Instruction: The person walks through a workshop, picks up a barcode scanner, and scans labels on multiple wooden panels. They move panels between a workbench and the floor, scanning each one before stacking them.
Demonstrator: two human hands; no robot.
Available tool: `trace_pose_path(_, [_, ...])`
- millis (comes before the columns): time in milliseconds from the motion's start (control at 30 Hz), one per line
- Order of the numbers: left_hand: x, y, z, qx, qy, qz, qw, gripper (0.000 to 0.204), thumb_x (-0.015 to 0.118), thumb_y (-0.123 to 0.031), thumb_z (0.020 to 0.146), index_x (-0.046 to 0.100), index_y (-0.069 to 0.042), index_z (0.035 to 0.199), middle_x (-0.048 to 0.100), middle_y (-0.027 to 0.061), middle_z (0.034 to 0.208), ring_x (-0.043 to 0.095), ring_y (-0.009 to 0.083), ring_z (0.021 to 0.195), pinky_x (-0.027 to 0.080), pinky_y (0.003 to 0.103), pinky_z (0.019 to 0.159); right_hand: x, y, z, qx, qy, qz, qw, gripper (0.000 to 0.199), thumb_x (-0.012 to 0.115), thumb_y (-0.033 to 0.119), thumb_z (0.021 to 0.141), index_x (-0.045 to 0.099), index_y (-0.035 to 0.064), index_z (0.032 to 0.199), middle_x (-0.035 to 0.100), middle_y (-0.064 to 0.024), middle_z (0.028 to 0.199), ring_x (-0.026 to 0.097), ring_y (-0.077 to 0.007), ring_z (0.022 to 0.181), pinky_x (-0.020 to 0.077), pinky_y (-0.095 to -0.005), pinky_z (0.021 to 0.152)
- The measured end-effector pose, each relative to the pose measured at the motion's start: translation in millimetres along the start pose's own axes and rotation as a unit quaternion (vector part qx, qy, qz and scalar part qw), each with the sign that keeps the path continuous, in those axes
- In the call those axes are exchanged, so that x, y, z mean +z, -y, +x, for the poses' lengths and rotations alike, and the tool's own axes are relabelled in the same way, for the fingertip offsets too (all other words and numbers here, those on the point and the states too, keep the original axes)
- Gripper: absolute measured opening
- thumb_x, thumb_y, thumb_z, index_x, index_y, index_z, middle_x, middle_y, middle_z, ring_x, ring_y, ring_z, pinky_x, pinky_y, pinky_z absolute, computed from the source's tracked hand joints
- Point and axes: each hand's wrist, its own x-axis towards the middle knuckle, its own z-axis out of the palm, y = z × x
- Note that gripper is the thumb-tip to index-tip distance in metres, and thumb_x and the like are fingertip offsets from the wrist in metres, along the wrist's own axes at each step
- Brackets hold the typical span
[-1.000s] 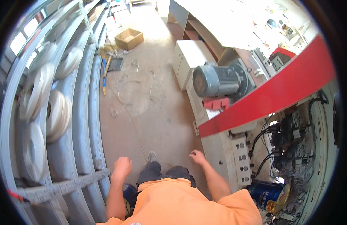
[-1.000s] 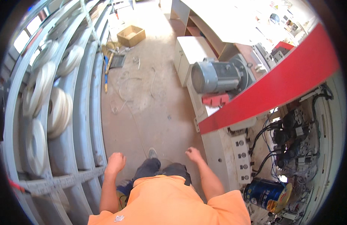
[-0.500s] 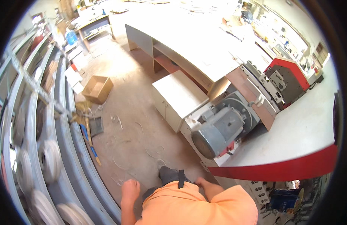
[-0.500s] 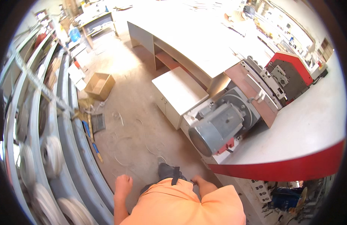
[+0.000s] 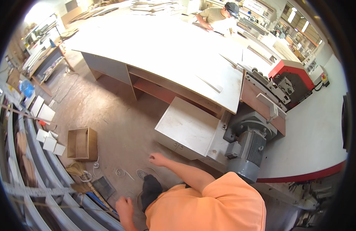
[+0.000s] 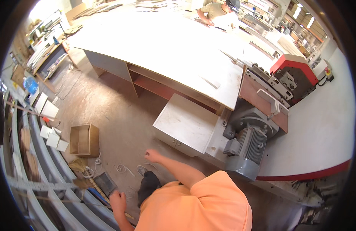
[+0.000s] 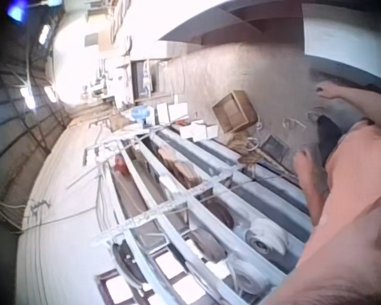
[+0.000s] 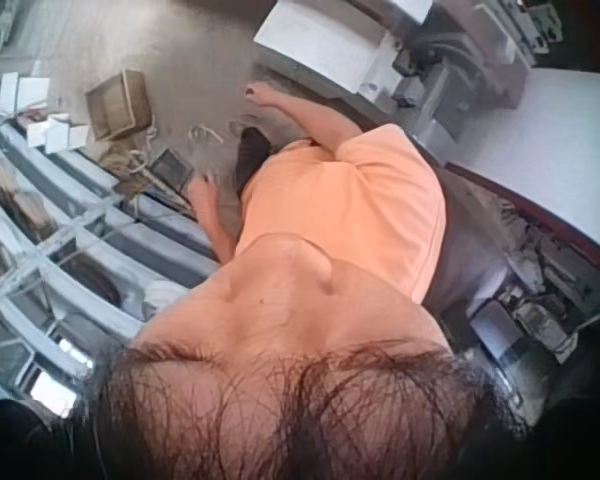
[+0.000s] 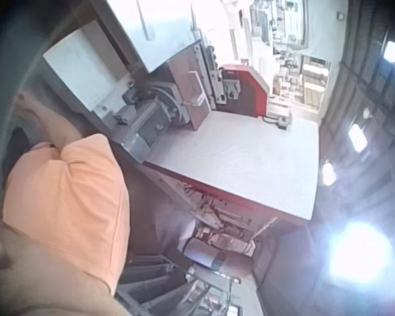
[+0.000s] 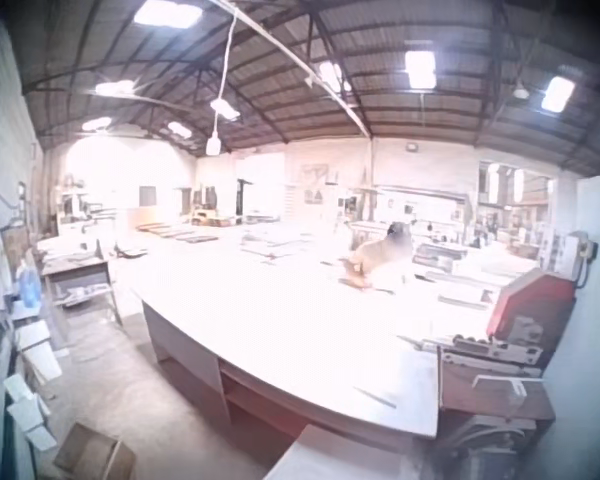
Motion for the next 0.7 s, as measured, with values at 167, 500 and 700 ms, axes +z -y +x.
trace_pose_path(167, [-100, 13, 191, 0.040, 0.042, 0.041, 0.997, 0.024, 0.066, -0.021, 0.086, 0.058, 0.002, 0.081, 0.064, 0.0220, 0.080, 0.062, 0.0429, 0.080, 0.047, 0.052, 0.071, -24, -42, 37, 0.238, 0.092, -0.224, 0.941, 0.043, 0.060, 0.039, 0.081, 0.074, 0.0010, 0.094, 0.069, -0.0219, 0.102, 0.065, -0.0403, 0.096, 0.0519, -0.0489, 0.084])
trace_pose_path(500, [-180, -13, 540, 0.097, 0.084, 0.000, 0.992, 0.025, 0.065, -0.022, 0.089, 0.057, 0.001, 0.083, 0.064, 0.0198, 0.079, 0.062, 0.0409, 0.080, 0.046, 0.051, 0.069, -18, -77, 147, 0.383, 0.169, -0.148, 0.896, 0.029, 0.061, 0.029, 0.086, 0.072, 0.0021, 0.089, 0.072, -0.0112, 0.079, 0.067, -0.0222, 0.057, 0.0567, -0.0393, 0.066])
trace_pose_path(700, [-242, 41, 698, -0.008, 0.073, 0.054, 0.996, 0.027, 0.063, -0.023, 0.091, 0.059, 0.003, 0.084, 0.066, 0.0219, 0.079, 0.064, 0.0428, 0.079, 0.048, 0.051, 0.070, -68, 53, 483, 0.283, 0.271, -0.277, 0.877, 0.024, 0.058, 0.023, 0.087, 0.075, 0.0090, 0.095, 0.072, -0.0127, 0.093, 0.069, -0.0277, 0.082, 0.0529, -0.0436, 0.072])
